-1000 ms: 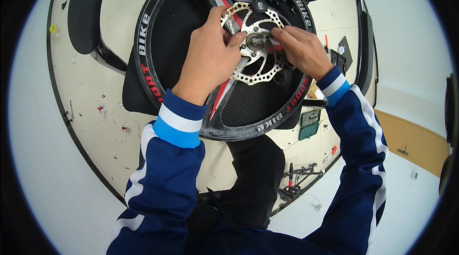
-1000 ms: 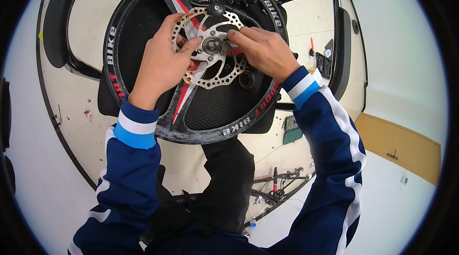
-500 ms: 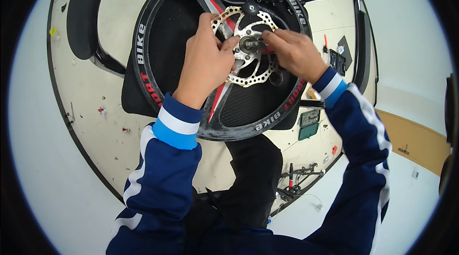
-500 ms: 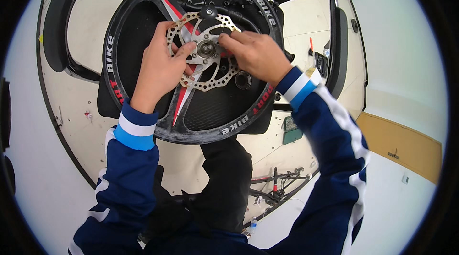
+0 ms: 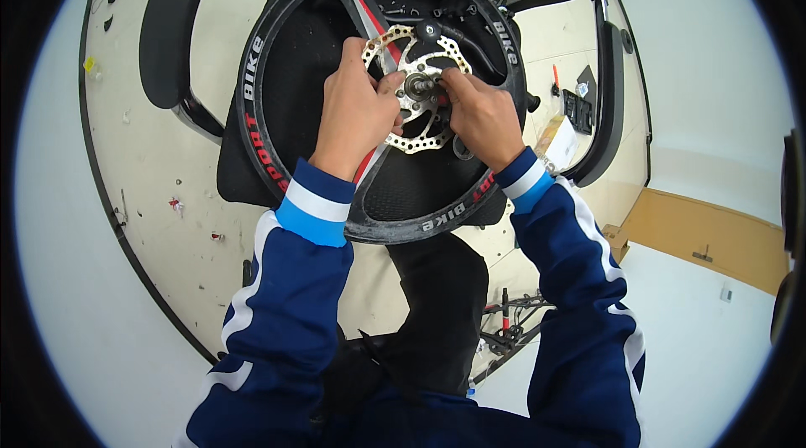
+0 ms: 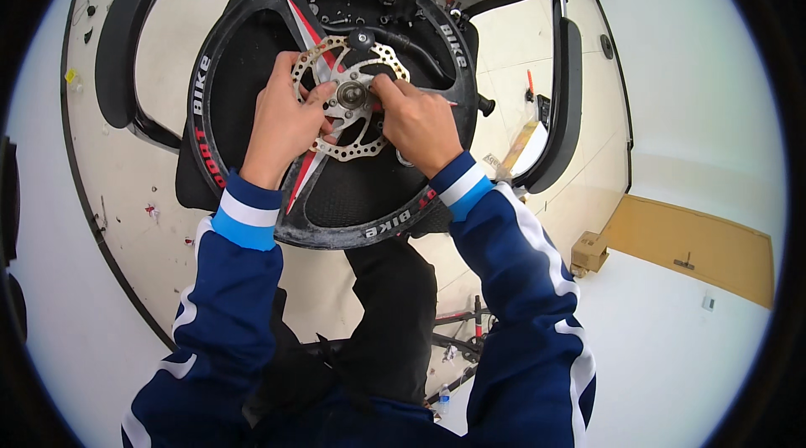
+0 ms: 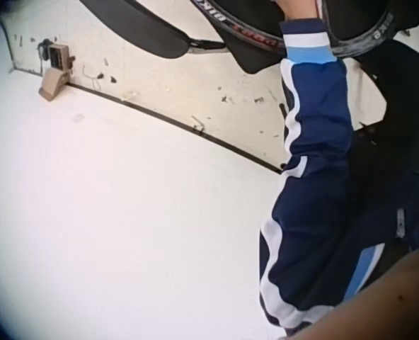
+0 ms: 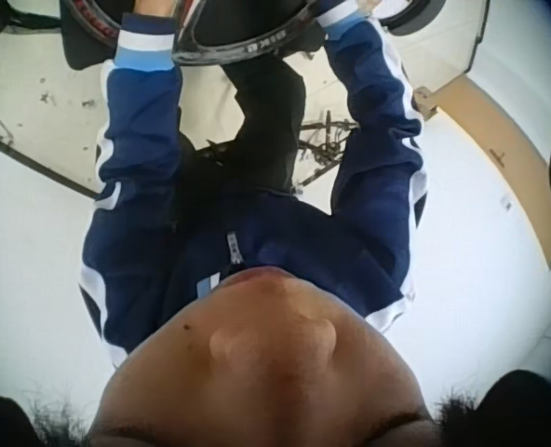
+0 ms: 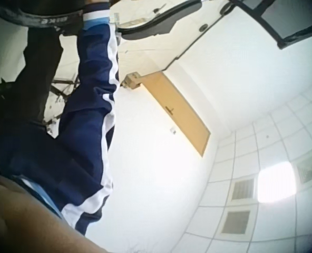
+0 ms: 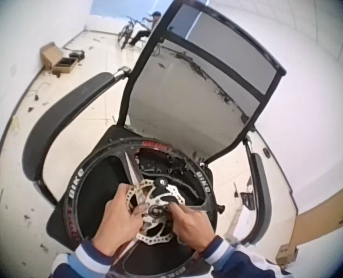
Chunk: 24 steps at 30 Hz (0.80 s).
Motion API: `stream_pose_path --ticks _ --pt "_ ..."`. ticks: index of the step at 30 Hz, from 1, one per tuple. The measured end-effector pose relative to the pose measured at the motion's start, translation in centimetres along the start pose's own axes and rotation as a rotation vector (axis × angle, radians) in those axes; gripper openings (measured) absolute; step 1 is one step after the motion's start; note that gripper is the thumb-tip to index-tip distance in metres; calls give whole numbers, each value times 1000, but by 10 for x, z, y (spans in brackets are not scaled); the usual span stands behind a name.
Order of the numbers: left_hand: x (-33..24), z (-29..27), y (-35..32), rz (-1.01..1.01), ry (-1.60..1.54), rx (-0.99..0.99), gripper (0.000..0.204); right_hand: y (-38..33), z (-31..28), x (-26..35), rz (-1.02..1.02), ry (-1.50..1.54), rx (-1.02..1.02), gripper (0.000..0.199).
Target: The person assembles a bicycle wheel by hand, placing a brake disc onto the hub, inserting and tightening bolts, and rotating the wheel to check alignment. The wheel is handled repeatedly and placed on a chair during the process.
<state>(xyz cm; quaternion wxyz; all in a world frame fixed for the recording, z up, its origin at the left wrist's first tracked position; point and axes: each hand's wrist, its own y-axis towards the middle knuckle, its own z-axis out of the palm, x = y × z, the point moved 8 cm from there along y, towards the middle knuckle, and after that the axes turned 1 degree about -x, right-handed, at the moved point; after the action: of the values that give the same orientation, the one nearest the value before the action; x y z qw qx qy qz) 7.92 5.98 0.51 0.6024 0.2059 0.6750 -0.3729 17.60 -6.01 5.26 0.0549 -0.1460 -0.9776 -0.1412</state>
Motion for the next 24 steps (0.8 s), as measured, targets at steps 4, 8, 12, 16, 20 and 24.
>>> stream_pose_path --ticks 4,8,12,16,20,24 --pt "0 -3 1 -12 -18 17 33 4 -3 0 11 46 69 12" --pt "4 -8 4 22 -28 17 33 17 -29 -11 -60 131 -49 8" --pt "7 -5 -3 -30 -39 2 34 7 -37 -14 159 349 -57 8" --pt "9 -8 -5 -16 -86 -12 36 -8 -12 1 161 293 75 10" --pt "9 -8 -5 -13 -27 -16 35 -12 -3 -1 122 257 108 11" --pt "8 -11 -4 20 -3 -27 36 -9 -4 3 13 209 89 13"
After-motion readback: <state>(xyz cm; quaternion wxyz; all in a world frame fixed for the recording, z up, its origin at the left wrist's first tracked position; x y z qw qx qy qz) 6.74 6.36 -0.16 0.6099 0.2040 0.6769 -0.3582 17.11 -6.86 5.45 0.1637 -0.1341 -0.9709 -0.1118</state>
